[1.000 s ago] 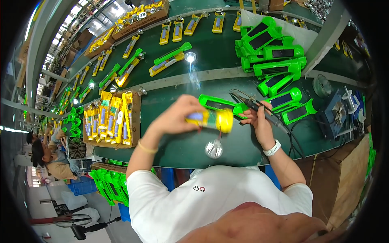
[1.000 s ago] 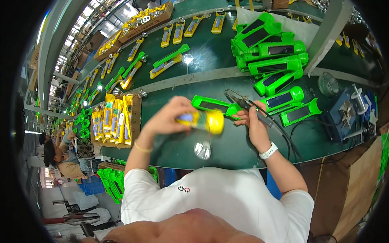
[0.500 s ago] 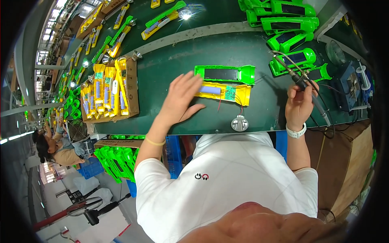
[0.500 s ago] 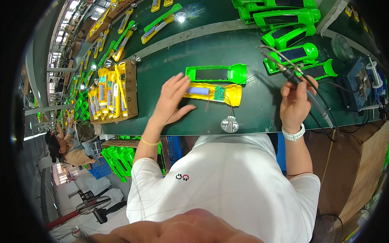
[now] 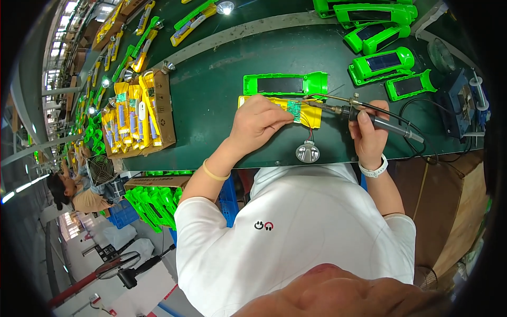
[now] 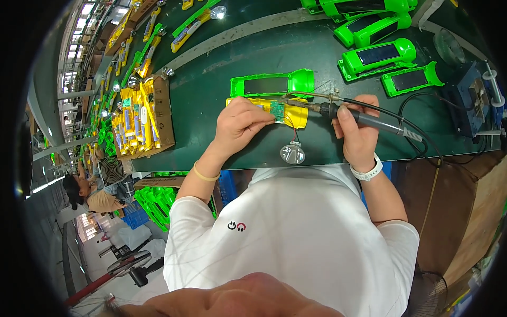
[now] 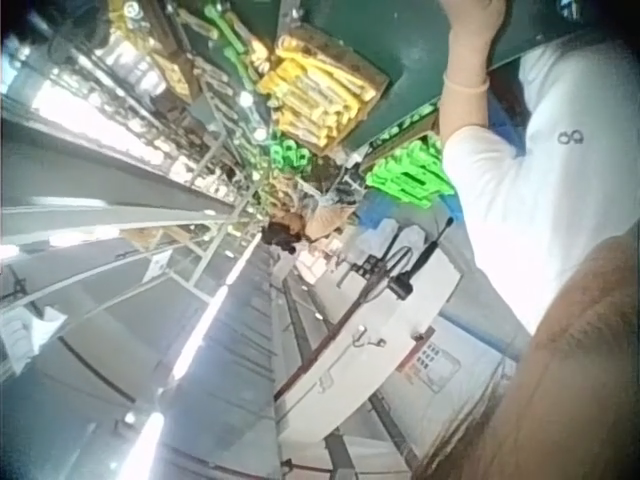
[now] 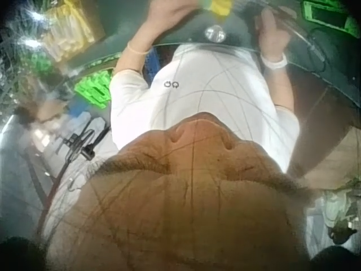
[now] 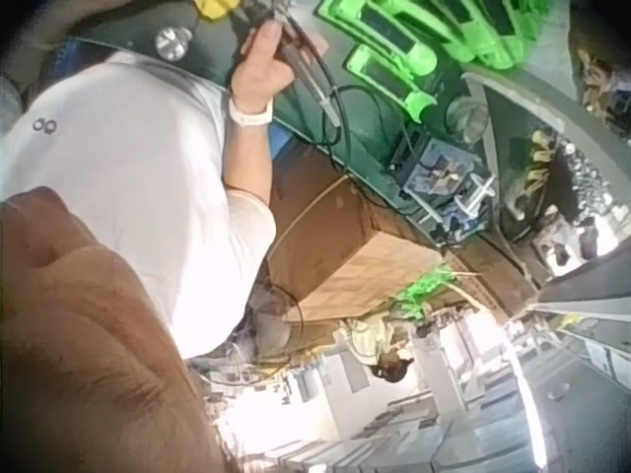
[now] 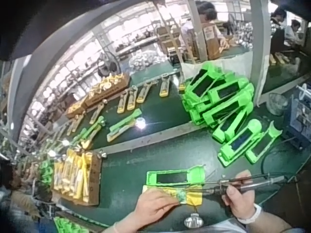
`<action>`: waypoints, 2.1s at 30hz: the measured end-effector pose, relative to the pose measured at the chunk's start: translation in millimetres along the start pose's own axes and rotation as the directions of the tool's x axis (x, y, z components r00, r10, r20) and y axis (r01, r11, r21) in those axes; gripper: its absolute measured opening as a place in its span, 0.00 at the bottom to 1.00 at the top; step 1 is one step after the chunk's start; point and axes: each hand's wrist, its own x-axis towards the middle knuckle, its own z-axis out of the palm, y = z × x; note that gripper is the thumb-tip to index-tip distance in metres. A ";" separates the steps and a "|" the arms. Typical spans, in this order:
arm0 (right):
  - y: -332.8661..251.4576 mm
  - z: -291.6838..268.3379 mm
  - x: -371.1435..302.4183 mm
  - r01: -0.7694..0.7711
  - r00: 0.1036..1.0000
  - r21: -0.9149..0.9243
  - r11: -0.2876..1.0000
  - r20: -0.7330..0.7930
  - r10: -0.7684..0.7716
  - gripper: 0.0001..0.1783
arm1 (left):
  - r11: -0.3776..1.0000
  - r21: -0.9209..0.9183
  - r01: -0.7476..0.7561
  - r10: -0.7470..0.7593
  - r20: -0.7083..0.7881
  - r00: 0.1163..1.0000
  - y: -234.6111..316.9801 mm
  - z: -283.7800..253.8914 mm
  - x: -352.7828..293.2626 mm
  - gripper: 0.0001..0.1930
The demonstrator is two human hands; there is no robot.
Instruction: Soldering electrical components and circuit boards onto flashlight housings on an assembly line.
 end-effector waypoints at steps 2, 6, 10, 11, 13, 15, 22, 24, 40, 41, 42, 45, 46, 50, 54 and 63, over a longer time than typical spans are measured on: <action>0.3 0.6 -0.9 0.019 0.999 -0.036 0.999 0.026 -0.018 0.14 | 0.999 0.045 -0.006 0.006 0.006 1.000 4.1 0.7 4.0 0.06; 2.6 1.5 -2.5 0.049 0.997 -0.110 0.993 0.072 -0.041 0.15 | 0.976 0.152 0.158 -0.168 0.051 0.985 16.3 -2.4 8.6 0.05; 6.6 -1.6 -2.9 0.044 0.991 -0.144 0.989 0.134 -0.024 0.14 | 0.927 0.172 0.334 -0.349 0.069 0.934 21.3 -7.7 16.0 0.06; 6.0 -1.3 -3.1 0.043 0.991 -0.143 0.989 0.133 -0.024 0.14 | 0.927 0.172 0.334 -0.350 0.070 0.934 21.8 -8.2 17.9 0.06; 4.3 0.5 -3.2 0.058 0.992 -0.162 0.985 0.120 -0.039 0.14 | 0.913 0.175 0.368 -0.389 0.103 0.915 21.8 -9.0 20.7 0.06; 5.5 -1.1 -4.2 0.059 0.992 -0.158 0.986 0.118 -0.040 0.14 | 0.926 0.169 0.339 -0.359 0.110 0.927 21.0 -9.5 18.6 0.05; 3.8 0.7 -3.9 0.051 0.991 -0.173 0.984 0.135 -0.028 0.14 | 0.952 0.164 0.259 -0.279 0.109 0.954 20.2 -8.5 12.8 0.05; 5.0 -0.9 -4.4 0.053 0.990 -0.195 0.979 0.141 -0.026 0.14 | 0.953 0.162 0.258 -0.278 0.114 0.954 20.3 -8.4 14.1 0.05; 4.1 1.6 -0.2 -0.030 0.989 -0.120 0.992 0.143 0.047 0.14 | 0.947 0.235 0.218 -0.263 0.183 0.947 24.5 -8.3 23.4 0.05; 3.7 1.4 -0.7 -0.029 0.988 -0.121 0.992 0.145 0.047 0.14 | 0.947 0.235 0.218 -0.263 0.181 0.948 25.1 -8.3 24.1 0.05; 3.2 0.9 -1.2 -0.019 0.992 -0.101 0.995 0.123 0.032 0.14 | 0.944 0.252 0.212 -0.263 0.191 0.946 25.8 -8.3 24.7 0.05; 2.4 1.3 -1.7 -0.001 0.995 -0.093 0.996 0.103 0.010 0.14 | 0.939 0.276 0.208 -0.269 0.206 0.941 27.8 -9.0 27.2 0.05; 1.6 1.6 -1.6 0.008 0.995 -0.105 0.994 0.103 0.003 0.14 | 0.937 0.281 0.207 -0.272 0.215 0.938 28.4 -9.0 28.0 0.05; -2.1 4.0 -1.6 0.031 0.995 -0.070 0.997 0.095 -0.024 0.13 | 0.928 0.299 0.224 -0.296 0.222 0.929 30.6 -9.1 25.7 0.07; -6.9 0.6 -4.2 0.040 0.998 -0.068 0.997 0.060 -0.036 0.13 | 0.934 0.331 0.133 -0.151 0.028 0.988 35.0 -22.1 19.7 0.12; -5.5 -2.4 -5.4 -0.001 0.996 -0.049 0.999 0.085 0.006 0.14 | 0.852 0.038 0.522 -0.522 0.145 0.841 47.7 -32.0 -2.4 0.04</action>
